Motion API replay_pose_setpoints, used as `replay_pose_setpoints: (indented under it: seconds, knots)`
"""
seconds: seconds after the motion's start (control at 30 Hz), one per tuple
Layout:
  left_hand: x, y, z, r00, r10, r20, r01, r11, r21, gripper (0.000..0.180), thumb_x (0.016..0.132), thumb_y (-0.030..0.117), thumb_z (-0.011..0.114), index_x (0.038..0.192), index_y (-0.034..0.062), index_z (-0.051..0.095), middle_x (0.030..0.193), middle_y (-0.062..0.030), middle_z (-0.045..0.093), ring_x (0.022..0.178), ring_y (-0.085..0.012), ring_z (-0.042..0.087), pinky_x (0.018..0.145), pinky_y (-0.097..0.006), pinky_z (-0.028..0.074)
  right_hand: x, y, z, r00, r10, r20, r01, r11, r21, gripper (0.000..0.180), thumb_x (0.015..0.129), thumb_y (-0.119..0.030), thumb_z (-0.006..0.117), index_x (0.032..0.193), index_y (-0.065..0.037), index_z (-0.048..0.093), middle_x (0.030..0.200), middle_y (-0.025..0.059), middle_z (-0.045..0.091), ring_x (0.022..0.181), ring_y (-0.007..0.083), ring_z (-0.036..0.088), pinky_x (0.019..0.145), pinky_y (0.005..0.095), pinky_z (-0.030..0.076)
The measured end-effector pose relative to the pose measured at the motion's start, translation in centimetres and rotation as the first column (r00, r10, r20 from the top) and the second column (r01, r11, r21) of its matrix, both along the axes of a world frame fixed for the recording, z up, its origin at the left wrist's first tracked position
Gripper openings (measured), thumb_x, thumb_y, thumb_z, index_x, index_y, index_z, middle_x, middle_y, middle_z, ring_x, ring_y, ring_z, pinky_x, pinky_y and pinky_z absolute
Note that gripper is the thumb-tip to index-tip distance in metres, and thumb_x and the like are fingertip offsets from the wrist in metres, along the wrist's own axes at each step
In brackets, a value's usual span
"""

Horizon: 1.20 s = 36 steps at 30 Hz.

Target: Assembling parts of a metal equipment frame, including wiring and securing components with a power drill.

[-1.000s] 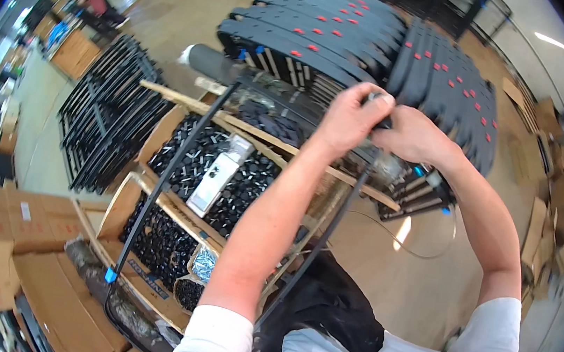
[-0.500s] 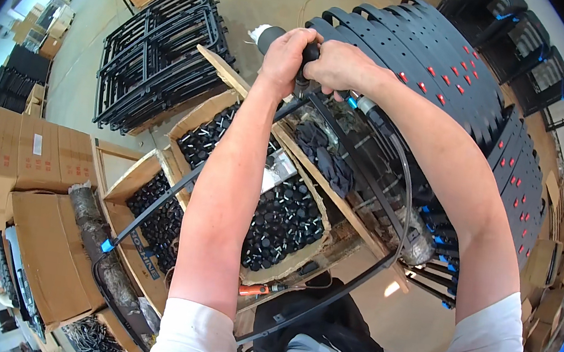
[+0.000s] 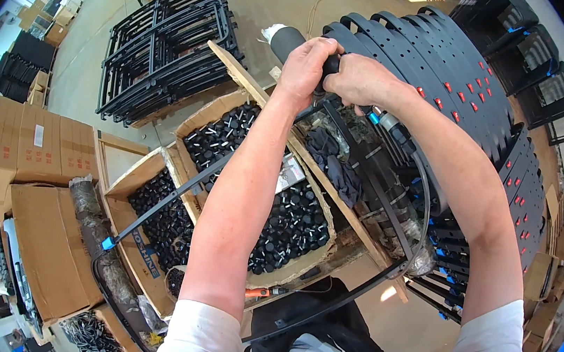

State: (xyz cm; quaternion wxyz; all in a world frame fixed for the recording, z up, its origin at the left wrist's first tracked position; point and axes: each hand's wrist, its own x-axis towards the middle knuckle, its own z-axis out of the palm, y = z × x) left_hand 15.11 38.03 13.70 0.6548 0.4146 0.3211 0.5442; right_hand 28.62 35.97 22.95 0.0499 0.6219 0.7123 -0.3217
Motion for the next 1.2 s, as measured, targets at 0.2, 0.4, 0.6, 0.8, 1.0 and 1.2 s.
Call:
replay_pose_setpoints:
  seconds: [0.2,0.4,0.6,0.8,1.0,1.2]
  knots:
    - [0.1,-1.3,-0.5,0.998,0.003,-0.060,0.000,0.999,0.051,0.026,0.101,0.028,0.066,0.105,0.0030,0.071,0.100,-0.0012,0.068,0.094,-0.0121,0.059,0.088,-0.030,0.049,-0.1,-1.4,-0.6,0.998,-0.056,0.026,0.056,0.998,-0.010,0.038,0.088,-0.032,0.056,0.078,0.001,0.073,0.067,0.0139,0.071,0.070,0.0280,0.074,0.070,0.0425,0.056]
    - [0.2,-2.0,-1.3,0.998,0.033,-0.054,-0.031,0.999,0.028,0.030,0.102,0.033,0.066,0.109,0.0045,0.072,0.103,-0.0022,0.067,0.099,-0.0134,0.060,0.092,-0.030,0.048,-0.5,-1.3,-1.1,0.993,-0.116,-0.009,0.115,0.990,-0.087,0.036,0.087,-0.030,0.060,0.081,0.004,0.072,0.069,0.0153,0.072,0.071,0.0282,0.075,0.068,0.0425,0.057]
    - [0.6,-1.8,-2.0,0.998,0.038,0.056,-0.037,0.999,-0.009,0.030,0.101,0.034,0.068,0.101,0.0042,0.073,0.091,-0.0019,0.068,0.083,-0.0125,0.062,0.077,-0.030,0.052,0.3,0.3,-2.9,0.965,-0.121,-0.235,0.103,0.991,-0.085,0.020,0.075,-0.015,0.068,0.076,0.005,0.069,0.077,0.0154,0.072,0.065,0.0236,0.070,0.062,0.0371,0.055]
    - [-0.2,-1.0,-2.4,0.996,-0.001,0.094,0.006,0.999,-0.047,0.030,0.102,0.034,0.066,0.100,0.0045,0.071,0.092,-0.0047,0.067,0.083,-0.0153,0.064,0.073,-0.033,0.054,-0.8,0.4,-3.8,0.935,-0.198,-0.293,0.168,0.978,-0.123,0.015,0.071,-0.012,0.067,0.072,0.003,0.067,0.073,0.0147,0.070,0.063,0.0241,0.067,0.058,0.0376,0.053]
    - [-0.8,-1.3,-0.4,0.997,-0.006,0.081,0.005,1.000,0.018,0.028,0.101,0.032,0.069,0.098,0.0036,0.071,0.090,-0.0019,0.067,0.084,-0.0123,0.061,0.078,-0.031,0.051,-0.7,0.3,-2.3,0.934,-0.156,-0.322,0.133,0.987,-0.092,0.012,0.071,-0.011,0.067,0.071,0.001,0.066,0.067,0.0106,0.065,0.056,0.0204,0.062,0.053,0.0354,0.049]
    - [-8.2,-7.9,3.5,0.983,0.181,-0.032,-0.176,0.976,0.129,0.034,0.098,0.033,0.072,0.101,-0.0005,0.073,0.090,-0.0034,0.069,0.083,-0.0121,0.061,0.075,-0.032,0.053,-8.0,-6.0,3.0,0.988,0.014,-0.157,-0.004,0.998,0.067,0.024,0.081,-0.019,0.066,0.080,0.004,0.069,0.069,0.0097,0.069,0.054,0.0186,0.065,0.052,0.0357,0.052]
